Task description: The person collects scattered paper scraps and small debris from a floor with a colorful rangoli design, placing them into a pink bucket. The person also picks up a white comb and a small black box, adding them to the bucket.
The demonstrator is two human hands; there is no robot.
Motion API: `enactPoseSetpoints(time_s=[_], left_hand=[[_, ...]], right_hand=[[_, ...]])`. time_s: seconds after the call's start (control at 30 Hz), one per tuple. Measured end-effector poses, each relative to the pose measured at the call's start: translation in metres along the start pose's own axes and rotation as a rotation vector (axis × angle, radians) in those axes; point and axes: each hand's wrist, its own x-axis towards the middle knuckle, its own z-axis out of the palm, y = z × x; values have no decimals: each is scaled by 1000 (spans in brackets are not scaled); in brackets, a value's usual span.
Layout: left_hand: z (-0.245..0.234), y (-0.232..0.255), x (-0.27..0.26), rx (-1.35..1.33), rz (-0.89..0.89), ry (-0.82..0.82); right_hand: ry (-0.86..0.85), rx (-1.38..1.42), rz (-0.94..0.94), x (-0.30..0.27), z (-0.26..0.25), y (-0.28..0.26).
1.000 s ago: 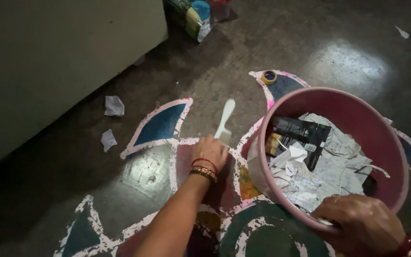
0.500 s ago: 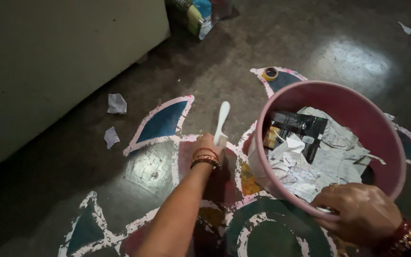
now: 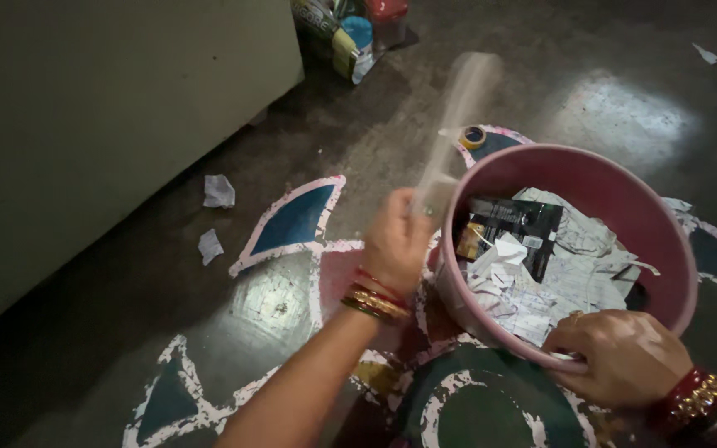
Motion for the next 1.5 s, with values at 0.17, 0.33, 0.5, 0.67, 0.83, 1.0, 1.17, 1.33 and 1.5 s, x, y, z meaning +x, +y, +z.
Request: enactPoseSetpoints(time_s=[0.17, 0.33, 0.5, 0.67, 0.83, 1.0, 1.17, 1.33, 1.5], left_hand=[[0, 54, -4, 28, 417, -193], [10, 79, -13, -5, 501, -263], [29, 84, -21, -55, 283, -246], [39, 74, -23, 87, 268, -244], [51, 69, -21, 526, 230, -520], [52, 73, -22, 466, 422, -393], [62, 80, -8, 809, 376, -1008], [58, 70, -1, 714, 345, -965], [-5, 28, 10, 403, 611, -298]], right_hand=[[-36, -25, 35, -2, -3, -4], [-6, -23, 40, -6, -14, -14], [-107, -55, 89, -7, -18, -18], [-45, -13, 8, -7, -16, -13], [-15, -11, -21, -9, -18, -14], [-69, 16, 71, -10, -25, -22], [-86, -18, 90, -12, -26, -22], [-25, -45, 55, -11, -22, -21], [-82, -35, 79, -8, -17, -19]])
